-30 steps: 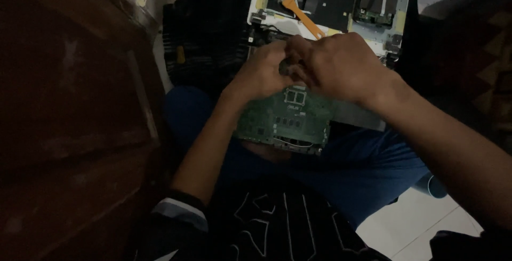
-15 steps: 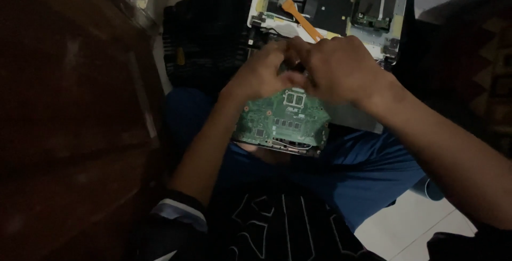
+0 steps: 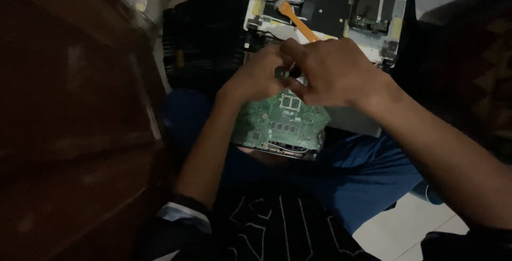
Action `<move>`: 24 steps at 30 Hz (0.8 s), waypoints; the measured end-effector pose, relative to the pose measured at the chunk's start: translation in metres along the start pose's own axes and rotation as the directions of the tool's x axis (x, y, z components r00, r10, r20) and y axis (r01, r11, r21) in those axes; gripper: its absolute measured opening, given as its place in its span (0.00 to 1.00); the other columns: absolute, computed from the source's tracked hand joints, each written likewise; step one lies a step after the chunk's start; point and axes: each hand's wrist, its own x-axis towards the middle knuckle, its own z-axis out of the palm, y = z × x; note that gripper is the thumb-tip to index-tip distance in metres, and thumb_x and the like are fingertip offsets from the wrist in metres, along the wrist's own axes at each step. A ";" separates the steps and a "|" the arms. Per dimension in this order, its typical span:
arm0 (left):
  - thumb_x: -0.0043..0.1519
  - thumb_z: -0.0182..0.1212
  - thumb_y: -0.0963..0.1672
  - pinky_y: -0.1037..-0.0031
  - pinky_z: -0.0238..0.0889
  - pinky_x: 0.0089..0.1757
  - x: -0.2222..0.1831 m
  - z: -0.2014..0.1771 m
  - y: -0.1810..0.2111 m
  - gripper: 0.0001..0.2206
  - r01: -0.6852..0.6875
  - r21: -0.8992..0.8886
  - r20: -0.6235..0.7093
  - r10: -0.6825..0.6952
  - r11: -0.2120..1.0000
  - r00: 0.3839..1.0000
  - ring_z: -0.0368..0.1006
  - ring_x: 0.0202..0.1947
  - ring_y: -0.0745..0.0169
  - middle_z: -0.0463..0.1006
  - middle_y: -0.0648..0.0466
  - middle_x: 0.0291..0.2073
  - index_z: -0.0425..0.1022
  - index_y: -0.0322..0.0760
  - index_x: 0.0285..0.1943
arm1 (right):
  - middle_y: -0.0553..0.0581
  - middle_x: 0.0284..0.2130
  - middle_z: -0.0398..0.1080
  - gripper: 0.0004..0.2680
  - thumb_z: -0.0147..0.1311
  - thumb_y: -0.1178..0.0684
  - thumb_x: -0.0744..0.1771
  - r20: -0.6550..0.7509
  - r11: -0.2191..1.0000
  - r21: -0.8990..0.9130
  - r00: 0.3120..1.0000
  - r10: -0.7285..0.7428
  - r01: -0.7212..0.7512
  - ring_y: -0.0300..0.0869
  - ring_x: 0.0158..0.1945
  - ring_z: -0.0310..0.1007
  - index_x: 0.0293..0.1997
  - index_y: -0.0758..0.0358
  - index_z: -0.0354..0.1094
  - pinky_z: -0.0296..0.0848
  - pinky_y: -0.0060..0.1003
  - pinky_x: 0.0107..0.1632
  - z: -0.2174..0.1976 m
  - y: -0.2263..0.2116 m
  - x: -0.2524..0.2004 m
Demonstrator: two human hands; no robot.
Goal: Disassembling a laptop by removing the optical drive and unscrewing internal components.
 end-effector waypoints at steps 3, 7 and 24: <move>0.59 0.74 0.42 0.71 0.62 0.48 0.002 -0.001 0.009 0.11 0.066 0.145 -0.006 -0.066 0.987 0.998 0.69 0.39 0.67 0.77 0.50 0.31 0.77 0.29 0.41 | 0.65 0.23 0.75 0.13 0.48 0.41 0.69 -0.006 0.999 0.035 1.000 0.027 -0.027 0.64 0.28 0.77 0.47 0.60 0.67 0.73 0.58 0.27 -0.001 0.002 0.001; 0.59 0.74 0.44 0.64 0.59 0.48 -0.001 0.005 0.013 0.13 0.134 0.155 -0.040 -0.129 0.979 0.991 0.69 0.38 0.57 0.77 0.48 0.34 0.75 0.31 0.42 | 0.64 0.27 0.75 0.12 0.53 0.45 0.64 0.033 0.997 0.072 0.999 -0.015 0.013 0.67 0.30 0.76 0.43 0.62 0.70 0.72 0.62 0.26 -0.004 -0.001 -0.002; 0.69 0.58 0.47 0.62 0.56 0.43 -0.038 0.038 -0.031 0.11 0.089 0.739 -0.167 0.054 0.668 0.985 0.64 0.44 0.52 0.70 0.46 0.44 0.77 0.35 0.42 | 0.58 0.27 0.77 0.09 0.53 0.45 0.66 -0.033 0.999 0.053 0.999 -0.001 0.003 0.63 0.29 0.77 0.45 0.57 0.67 0.74 0.61 0.27 0.010 0.008 -0.008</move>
